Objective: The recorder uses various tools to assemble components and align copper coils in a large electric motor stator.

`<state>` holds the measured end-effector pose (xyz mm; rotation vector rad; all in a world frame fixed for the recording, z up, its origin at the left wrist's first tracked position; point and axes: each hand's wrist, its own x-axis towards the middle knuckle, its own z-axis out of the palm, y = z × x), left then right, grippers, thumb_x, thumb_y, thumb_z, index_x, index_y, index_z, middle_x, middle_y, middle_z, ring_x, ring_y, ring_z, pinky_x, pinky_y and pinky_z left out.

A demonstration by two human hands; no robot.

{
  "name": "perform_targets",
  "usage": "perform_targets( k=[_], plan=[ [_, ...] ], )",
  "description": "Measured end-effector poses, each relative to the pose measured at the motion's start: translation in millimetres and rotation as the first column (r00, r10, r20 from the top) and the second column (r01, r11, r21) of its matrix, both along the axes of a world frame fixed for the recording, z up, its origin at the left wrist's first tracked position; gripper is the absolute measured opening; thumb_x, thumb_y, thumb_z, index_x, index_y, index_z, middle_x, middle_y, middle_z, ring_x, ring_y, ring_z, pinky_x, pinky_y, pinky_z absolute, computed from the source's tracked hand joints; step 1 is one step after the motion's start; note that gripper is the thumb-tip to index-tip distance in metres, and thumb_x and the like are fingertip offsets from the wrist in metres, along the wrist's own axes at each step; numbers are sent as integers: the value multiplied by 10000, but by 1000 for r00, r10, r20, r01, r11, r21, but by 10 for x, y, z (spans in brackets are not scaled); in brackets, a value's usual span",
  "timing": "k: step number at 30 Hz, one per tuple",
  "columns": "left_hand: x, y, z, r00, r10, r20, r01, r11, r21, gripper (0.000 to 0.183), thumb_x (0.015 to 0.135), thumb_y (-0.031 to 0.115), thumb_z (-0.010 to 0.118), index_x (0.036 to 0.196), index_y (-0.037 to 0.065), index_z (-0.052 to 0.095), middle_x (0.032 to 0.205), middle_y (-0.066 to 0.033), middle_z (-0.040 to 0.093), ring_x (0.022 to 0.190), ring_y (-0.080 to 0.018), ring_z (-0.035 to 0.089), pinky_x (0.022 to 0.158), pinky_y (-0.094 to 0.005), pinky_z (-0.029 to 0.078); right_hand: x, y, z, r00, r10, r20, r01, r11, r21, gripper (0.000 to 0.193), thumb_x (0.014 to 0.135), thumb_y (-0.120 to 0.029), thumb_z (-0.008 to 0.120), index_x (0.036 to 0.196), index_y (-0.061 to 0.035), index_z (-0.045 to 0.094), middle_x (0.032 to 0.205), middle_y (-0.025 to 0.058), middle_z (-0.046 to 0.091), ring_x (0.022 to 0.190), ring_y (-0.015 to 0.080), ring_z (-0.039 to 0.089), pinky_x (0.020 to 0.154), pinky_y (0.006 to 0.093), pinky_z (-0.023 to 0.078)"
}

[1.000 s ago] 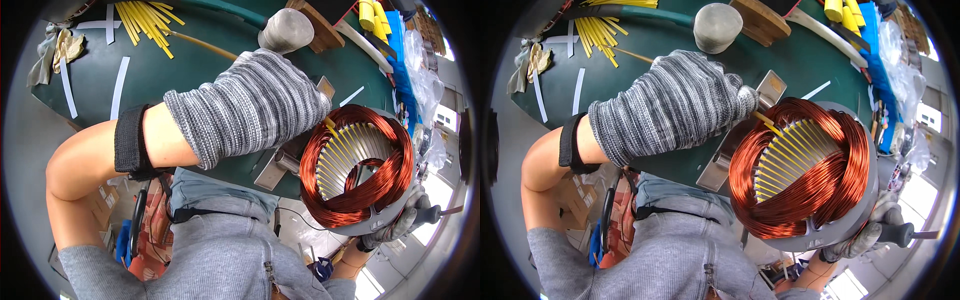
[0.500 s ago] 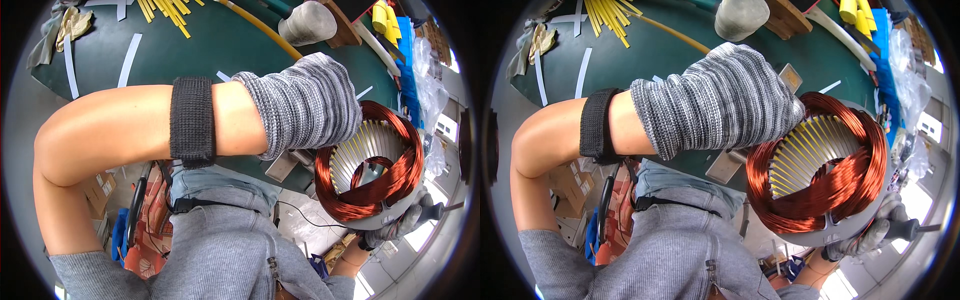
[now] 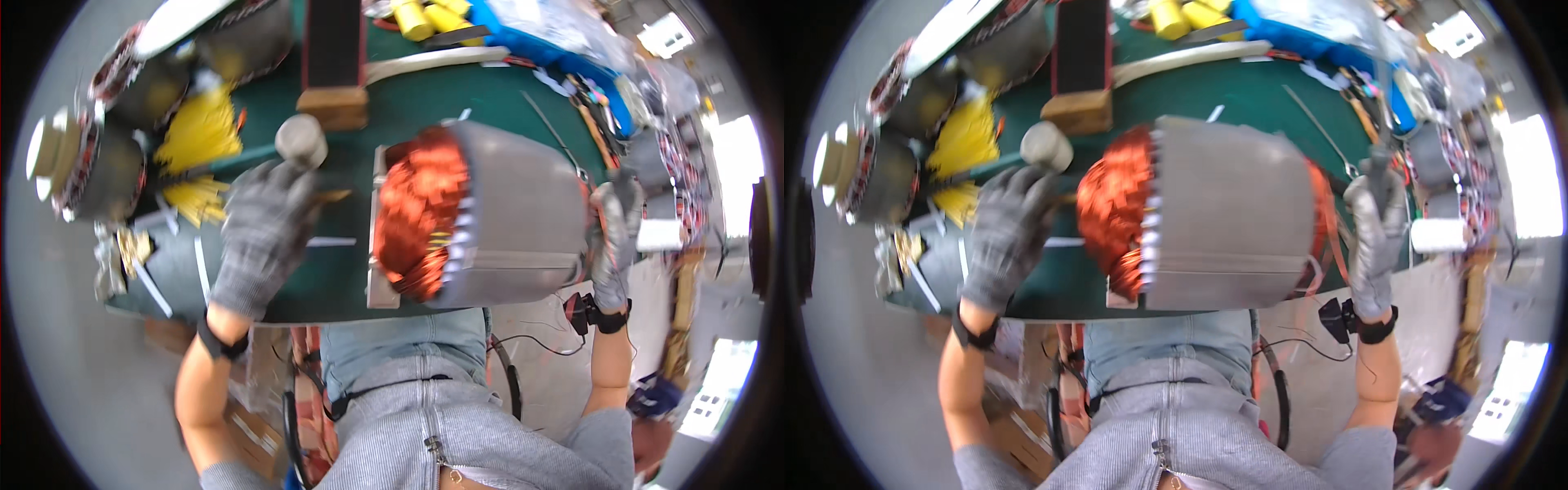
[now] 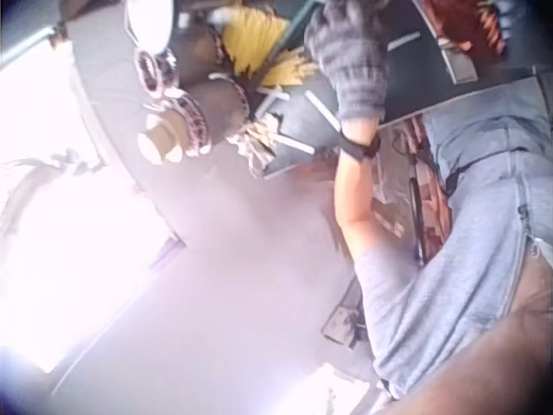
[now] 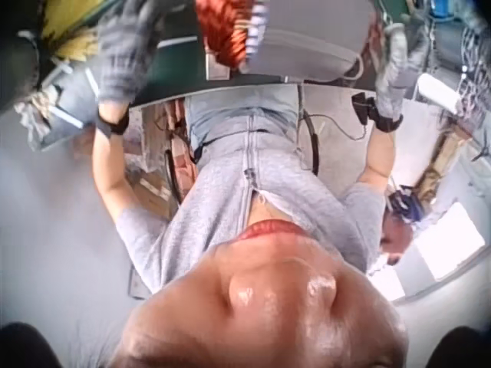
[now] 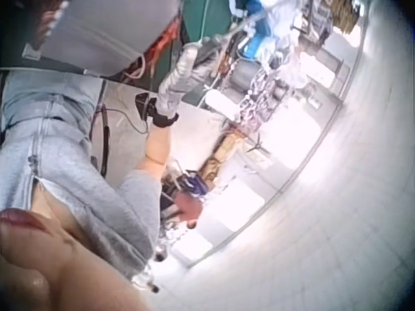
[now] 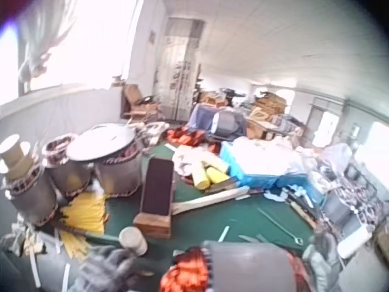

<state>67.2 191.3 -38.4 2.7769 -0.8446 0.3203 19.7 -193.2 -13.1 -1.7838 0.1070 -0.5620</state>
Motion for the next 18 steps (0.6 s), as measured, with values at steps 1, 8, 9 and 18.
perform_targets(
  k=[1, 8, 9, 18],
  plan=[
    [-122, 42, 13, 992, 99, 73, -102, 994, 49, 376, 749, 110, 563, 1115, 53, 497, 1056, -158, 519, 1024, -344, 480, 876, -427, 379, -18, -220, -112, 994, -111, -26, 102, 968, -228, 311, 843, -108, 568, 1139, -44, 496, 952, 34, 549, 803, 109, 503, 730, 256, 427],
    [-928, -306, -74, 766, 107, -634, -412, 839, -356, 407, 853, 63, 520, 1233, -15, 398, 867, -117, 583, 819, -247, 584, 734, -362, 463, -88, -1017, -545, 967, -253, -36, 45, 307, -951, 475, 737, -232, 637, 1186, -134, 517, 1168, 113, 483, 1082, 263, 457, 907, 398, 370],
    [-1025, -330, -135, 727, 10, -686, -454, 756, -471, 435, 869, 78, 509, 1266, -11, 355, 954, -104, 569, 886, -216, 567, 783, -333, 452, -35, -927, -533, 984, -140, -110, -66, 285, -956, 498, 723, -263, 639, 1200, -193, 515, 1217, 108, 444, 1128, 282, 416, 938, 425, 342],
    [-819, -335, -469, 606, -196, -771, -464, 700, -543, 254, 890, 229, 553, 1037, 21, 555, 907, -24, 593, 820, -112, 540, 714, -258, 448, 764, -1236, -647, 913, -205, -353, -318, 184, -930, 433, 851, -334, 496, 1275, -253, 462, 1348, 112, 355, 1131, 305, 445, 958, 435, 369]
  ],
)
